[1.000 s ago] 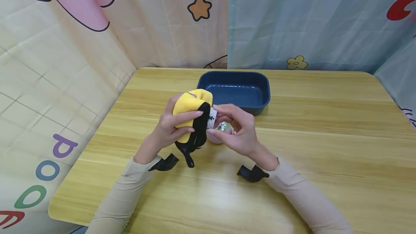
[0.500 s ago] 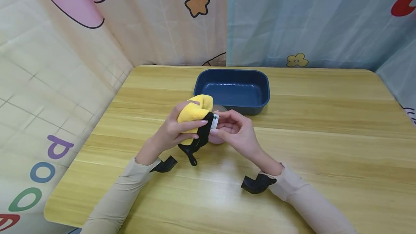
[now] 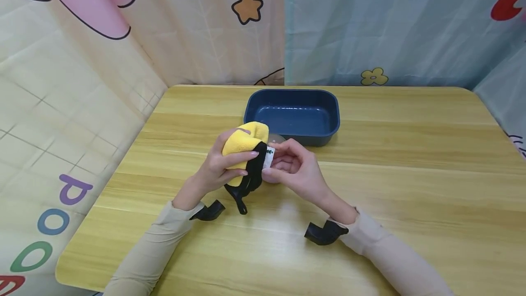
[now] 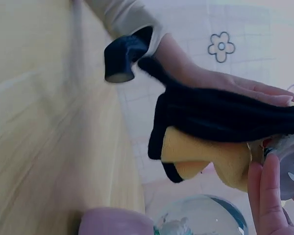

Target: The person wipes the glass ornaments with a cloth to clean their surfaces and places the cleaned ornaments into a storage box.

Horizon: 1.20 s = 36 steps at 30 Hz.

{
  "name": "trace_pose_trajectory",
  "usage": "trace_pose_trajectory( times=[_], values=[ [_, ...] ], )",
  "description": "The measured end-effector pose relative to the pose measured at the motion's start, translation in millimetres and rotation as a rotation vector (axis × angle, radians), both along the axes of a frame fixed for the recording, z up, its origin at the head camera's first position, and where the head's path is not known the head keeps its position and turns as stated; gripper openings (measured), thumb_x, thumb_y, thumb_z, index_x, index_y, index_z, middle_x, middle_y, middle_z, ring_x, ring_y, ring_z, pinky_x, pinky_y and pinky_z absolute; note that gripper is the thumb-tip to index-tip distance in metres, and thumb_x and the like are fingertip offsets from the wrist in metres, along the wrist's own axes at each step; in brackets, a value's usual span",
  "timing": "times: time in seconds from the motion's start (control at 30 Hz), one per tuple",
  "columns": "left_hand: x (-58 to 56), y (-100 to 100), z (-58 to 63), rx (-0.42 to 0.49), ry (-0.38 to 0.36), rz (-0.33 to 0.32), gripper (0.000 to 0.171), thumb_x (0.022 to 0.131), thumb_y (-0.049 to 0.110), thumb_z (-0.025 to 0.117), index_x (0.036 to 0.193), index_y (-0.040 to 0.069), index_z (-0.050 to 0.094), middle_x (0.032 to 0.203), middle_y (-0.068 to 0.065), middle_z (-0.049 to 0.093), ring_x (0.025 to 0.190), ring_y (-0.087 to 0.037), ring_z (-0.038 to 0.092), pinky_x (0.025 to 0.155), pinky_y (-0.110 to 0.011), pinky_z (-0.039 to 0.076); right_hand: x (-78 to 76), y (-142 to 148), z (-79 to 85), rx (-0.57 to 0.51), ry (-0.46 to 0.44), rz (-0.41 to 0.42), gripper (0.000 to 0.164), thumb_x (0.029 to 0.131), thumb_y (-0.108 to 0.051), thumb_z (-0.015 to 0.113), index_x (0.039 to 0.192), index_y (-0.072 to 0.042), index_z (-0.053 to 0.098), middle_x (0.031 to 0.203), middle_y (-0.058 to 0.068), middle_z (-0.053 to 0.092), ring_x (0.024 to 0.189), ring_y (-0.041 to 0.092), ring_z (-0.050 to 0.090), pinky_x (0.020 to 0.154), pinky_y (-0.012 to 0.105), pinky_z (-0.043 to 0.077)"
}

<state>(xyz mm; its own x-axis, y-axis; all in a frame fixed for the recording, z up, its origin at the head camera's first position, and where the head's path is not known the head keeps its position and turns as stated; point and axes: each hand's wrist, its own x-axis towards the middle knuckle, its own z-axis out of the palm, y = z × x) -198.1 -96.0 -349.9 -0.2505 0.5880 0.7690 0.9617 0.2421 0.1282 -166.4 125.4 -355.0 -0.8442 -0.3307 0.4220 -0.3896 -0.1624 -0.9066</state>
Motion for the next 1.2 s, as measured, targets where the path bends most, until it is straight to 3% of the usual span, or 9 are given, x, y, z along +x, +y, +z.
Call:
trace_pose_trajectory(
  times=[0.3, 0.43, 0.53, 0.63, 0.73, 0.83, 1.03, 1.2],
  values=[
    [1.6, 1, 1.6, 0.017, 0.006, -0.016, 0.039, 0.091, 0.041, 0.046, 0.105, 0.009, 0.065, 0.123, -0.02, 0.039, 0.113, -0.031, 0.046, 0.092, -0.038, 0.05, 0.6, 0, 2.3, 0.028, 0.212, -0.023, 0.042, 0.068, 0.016, 0.072, 0.105, 0.016, 0.052, 0.109, -0.01, 0.063, 0.083, 0.002, 0.066, 0.075, 0.016, 0.054],
    [2.7, 2, 3.1, 0.035, 0.009, -0.03, 0.039, 0.091, 0.041, 0.046, 0.105, 0.009, 0.064, 0.123, -0.021, 0.038, 0.113, -0.032, 0.045, 0.093, -0.038, 0.049, 0.5, 0, 5.3, 0.072, 0.304, -0.052, 0.044, 0.067, 0.011, 0.075, 0.105, 0.016, 0.054, 0.11, -0.014, 0.062, 0.087, 0.001, 0.066, 0.076, 0.016, 0.054],
    [3.7, 3, 3.5, 0.049, -0.001, -0.045, 0.039, 0.091, 0.041, 0.046, 0.106, 0.009, 0.063, 0.123, -0.021, 0.038, 0.114, -0.032, 0.045, 0.093, -0.037, 0.048, -0.7, 0, 5.7, 0.063, 0.393, -0.056, 0.044, 0.068, 0.006, 0.077, 0.106, 0.014, 0.056, 0.108, -0.01, 0.063, 0.089, 0.001, 0.065, 0.076, 0.017, 0.054],
    [3.7, 3, 3.7, 0.064, -0.006, -0.06, 0.038, 0.092, 0.04, 0.046, 0.106, 0.009, 0.063, 0.123, -0.022, 0.038, 0.114, -0.032, 0.044, 0.094, -0.038, 0.047, -2.5, 0, 6.5, 0.063, 0.52, -0.076, 0.042, 0.073, -0.006, 0.077, 0.107, 0.012, 0.059, 0.103, 0.004, 0.065, 0.09, 0.005, 0.063, 0.076, 0.016, 0.054],
    [3.9, 4, 3.6, 0.079, -0.022, -0.078, 0.038, 0.092, 0.039, 0.046, 0.107, 0.008, 0.062, 0.123, -0.023, 0.038, 0.115, -0.033, 0.044, 0.095, -0.037, 0.047, -4.7, 1, 7.6, 0.118, 0.674, -0.151, 0.042, 0.079, -0.022, 0.073, 0.106, 0.009, 0.062, 0.096, 0.017, 0.064, 0.086, 0.008, 0.061, 0.077, 0.012, 0.052],
    [4.9, 5, 3.1, 0.097, -0.068, -0.104, 0.039, 0.092, 0.039, 0.046, 0.108, 0.007, 0.06, 0.123, -0.023, 0.037, 0.115, -0.033, 0.043, 0.096, -0.036, 0.045, -6.0, 1, 8.7, 0.187, 0.813, -0.241, 0.041, 0.084, -0.03, 0.068, 0.103, 0.007, 0.065, 0.092, 0.021, 0.063, 0.082, 0.015, 0.062, 0.083, 0.011, 0.049],
    [8.6, 7, 4.9, 0.124, -0.144, -0.138, 0.041, 0.092, 0.041, 0.046, 0.109, 0.006, 0.06, 0.124, -0.025, 0.036, 0.116, -0.033, 0.043, 0.097, -0.034, 0.043, -7.5, 2, 10.2, 0.23, 1.041, -0.309, 0.028, 0.088, -0.024, 0.063, 0.094, 0.003, 0.066, 0.093, 0.025, 0.063, 0.082, 0.029, 0.064, 0.092, 0.016, 0.048],
    [8.3, 7, 6.0, 0.133, -0.165, -0.139, 0.041, 0.093, 0.041, 0.045, 0.11, 0.006, 0.058, 0.123, -0.026, 0.037, 0.116, -0.033, 0.044, 0.098, -0.035, 0.043, -8.5, 1, 12.4, 0.271, 1.156, -0.358, 0.022, 0.09, -0.021, 0.061, 0.093, -0.001, 0.068, 0.093, 0.024, 0.065, 0.079, 0.029, 0.066, 0.079, 0.024, 0.055]
  ],
)
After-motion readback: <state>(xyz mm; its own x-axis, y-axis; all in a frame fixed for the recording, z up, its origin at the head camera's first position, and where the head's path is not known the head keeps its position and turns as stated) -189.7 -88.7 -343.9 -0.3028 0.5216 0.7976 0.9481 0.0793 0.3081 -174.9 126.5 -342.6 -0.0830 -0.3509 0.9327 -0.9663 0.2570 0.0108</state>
